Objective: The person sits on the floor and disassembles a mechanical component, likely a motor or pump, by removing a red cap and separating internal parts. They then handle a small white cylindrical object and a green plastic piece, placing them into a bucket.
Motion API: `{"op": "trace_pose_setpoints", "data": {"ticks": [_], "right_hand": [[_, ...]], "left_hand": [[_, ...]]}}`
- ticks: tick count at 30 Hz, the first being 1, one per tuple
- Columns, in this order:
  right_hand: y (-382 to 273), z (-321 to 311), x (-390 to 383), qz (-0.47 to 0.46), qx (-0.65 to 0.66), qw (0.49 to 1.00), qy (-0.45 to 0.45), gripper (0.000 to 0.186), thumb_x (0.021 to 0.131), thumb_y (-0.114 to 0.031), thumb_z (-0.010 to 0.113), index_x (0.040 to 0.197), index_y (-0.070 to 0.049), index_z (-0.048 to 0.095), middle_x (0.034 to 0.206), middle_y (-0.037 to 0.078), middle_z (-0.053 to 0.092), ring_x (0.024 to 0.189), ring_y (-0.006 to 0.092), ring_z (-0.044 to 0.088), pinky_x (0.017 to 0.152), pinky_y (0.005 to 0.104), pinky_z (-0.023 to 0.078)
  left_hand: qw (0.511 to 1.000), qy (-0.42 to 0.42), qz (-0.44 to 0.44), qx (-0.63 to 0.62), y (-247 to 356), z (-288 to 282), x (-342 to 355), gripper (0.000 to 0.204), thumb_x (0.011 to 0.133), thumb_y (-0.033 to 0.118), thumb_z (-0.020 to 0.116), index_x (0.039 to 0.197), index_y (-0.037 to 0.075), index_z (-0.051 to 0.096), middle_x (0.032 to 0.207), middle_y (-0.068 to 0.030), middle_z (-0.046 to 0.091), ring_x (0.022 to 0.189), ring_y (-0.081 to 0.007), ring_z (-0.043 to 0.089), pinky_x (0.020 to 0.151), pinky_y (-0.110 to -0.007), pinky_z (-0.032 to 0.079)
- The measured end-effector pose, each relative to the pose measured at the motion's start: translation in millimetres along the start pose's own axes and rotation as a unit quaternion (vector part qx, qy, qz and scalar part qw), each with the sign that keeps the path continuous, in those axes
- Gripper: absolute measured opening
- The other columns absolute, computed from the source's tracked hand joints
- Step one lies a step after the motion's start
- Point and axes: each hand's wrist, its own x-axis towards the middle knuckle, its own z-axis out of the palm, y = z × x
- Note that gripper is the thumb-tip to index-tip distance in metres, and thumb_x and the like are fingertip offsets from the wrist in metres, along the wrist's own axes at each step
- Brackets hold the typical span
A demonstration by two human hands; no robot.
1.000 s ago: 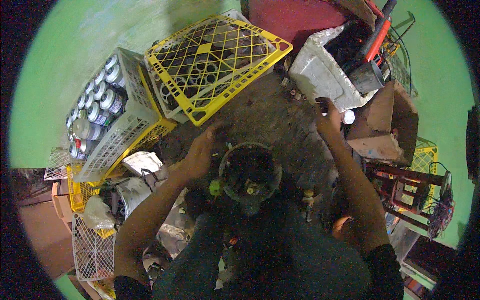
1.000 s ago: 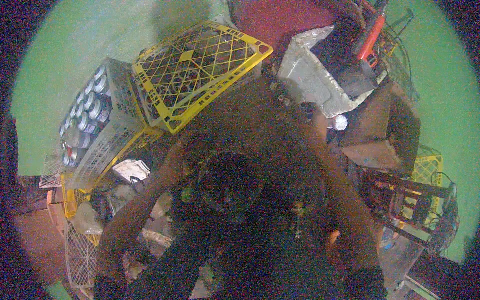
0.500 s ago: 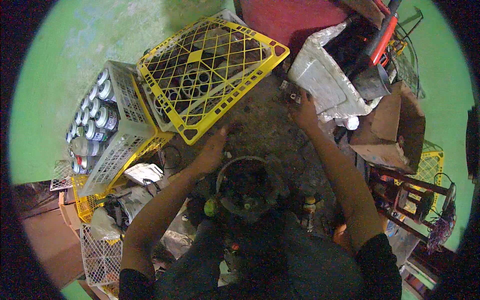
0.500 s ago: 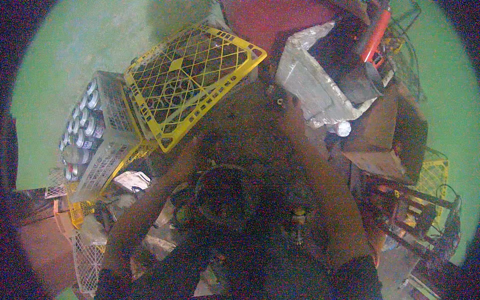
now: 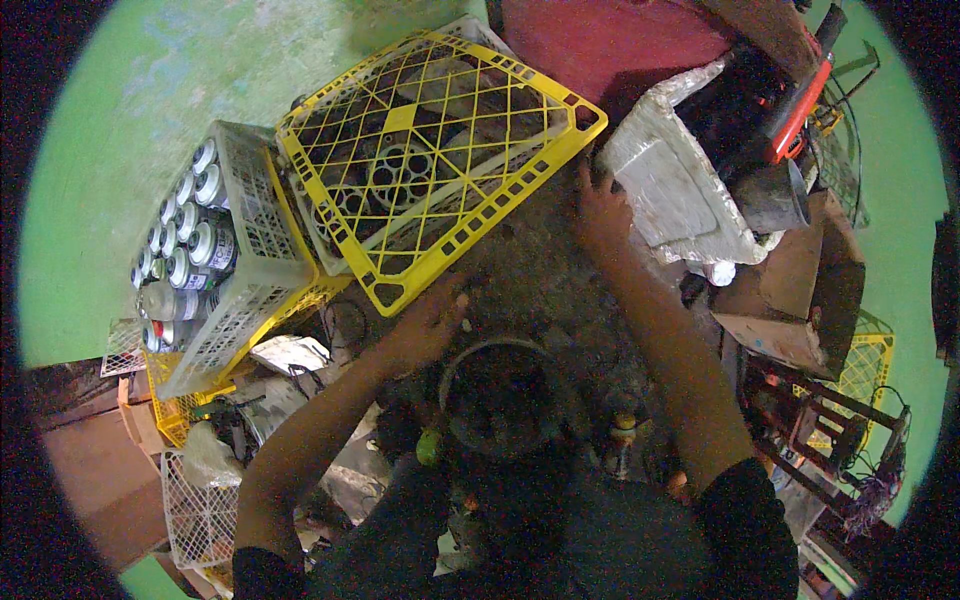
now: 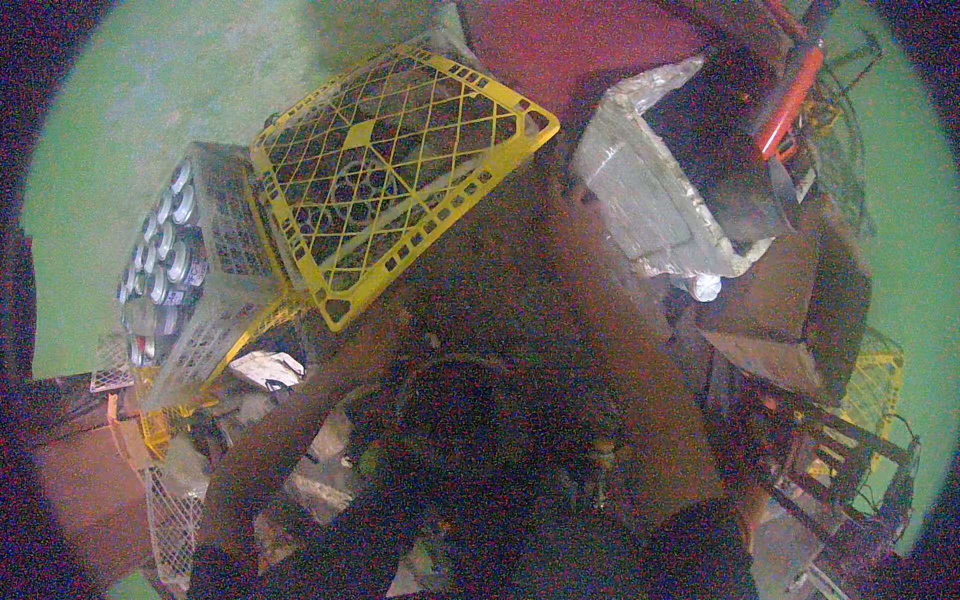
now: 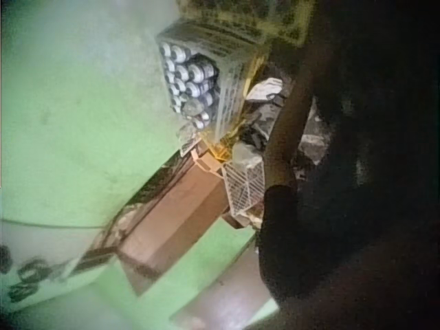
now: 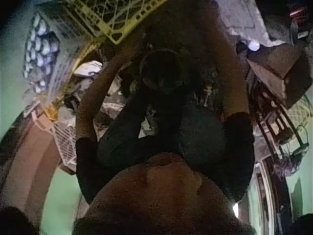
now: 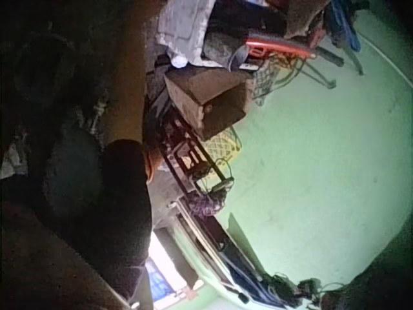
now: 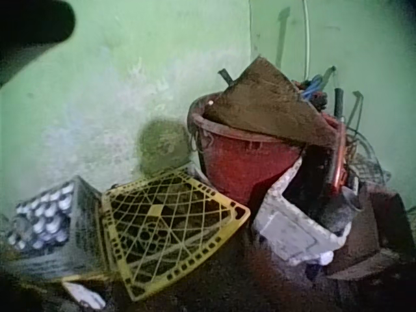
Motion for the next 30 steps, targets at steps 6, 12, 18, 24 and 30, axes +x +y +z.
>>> {"op": "trace_pose_setpoints", "data": {"ticks": [6,12,18,24,30], "right_hand": [[-6.7,0.2,39.1,-0.043,0.0,0.999,-0.013,0.062,0.087,-0.023,0.061,0.144,-0.012,0.038,0.147,0.025,0.035,0.085,0.0418,0.069,0.067,0.0499,0.059],[26.8,48.1,87.4,-0.106,-0.04,0.994,-0.005,0.046,0.091,-0.018,0.054,0.135,-0.008,0.05,0.147,0.019,0.041,0.095,0.0357,0.069,0.076,0.0475,0.058],[16.1,61.3,93.3,-0.079,-0.027,0.996,-0.011,0.038,0.094,-0.02,0.048,0.13,-0.008,0.055,0.134,0.015,0.057,0.097,0.0369,0.068,0.079,0.0485,0.056],[37.6,73.5,37.1,-0.083,0.073,0.994,-0.007,0.041,0.094,-0.019,0.047,0.134,-0.009,0.051,0.136,0.018,0.051,0.091,0.0388,0.068,0.073,0.0512,0.057],[37.1,72.9,-38.5,-0.144,0.112,0.983,-0.016,0.043,0.093,-0.021,0.055,0.134,-0.007,0.051,0.136,0.023,0.05,0.102,0.0419,0.063,0.085,0.0501,0.054]], "left_hand": [[0.998,-0.036,0.056,0.004,18.8,-14.0,2.7,0.056,0.105,0.04,0.034,0.147,0.003,0.035,0.151,-0.0227,0.035,0.143,-0.0352,0.031,0.117,-0.043,0.025],[0.994,-0.046,0.093,-0.029,13.0,-12.4,15.4,0.055,0.105,0.039,0.034,0.147,0.002,0.035,0.151,-0.0223,0.036,0.143,-0.0349,0.031,0.118,-0.043,0.024],[0.997,-0.034,0.061,0.029,10.1,-8.7,12.6,0.056,0.105,0.04,0.035,0.147,0.003,0.035,0.15,-0.0229,0.038,0.141,-0.0366,0.034,0.117,-0.045,0.027],[0.996,-0.067,0.046,0.04,34.0,-12.8,-2.2,0.057,0.104,0.043,0.035,0.149,0.008,0.034,0.147,-0.0241,0.041,0.136,-0.0395,0.04,0.114,-0.047,0.03],[0.994,-0.071,0.039,0.071,31.5,-13.1,-7.2,0.055,0.104,0.041,0.036,0.149,0.01,0.034,0.147,-0.0232,0.042,0.135,-0.0394,0.041,0.113,-0.048,0.031]]}}
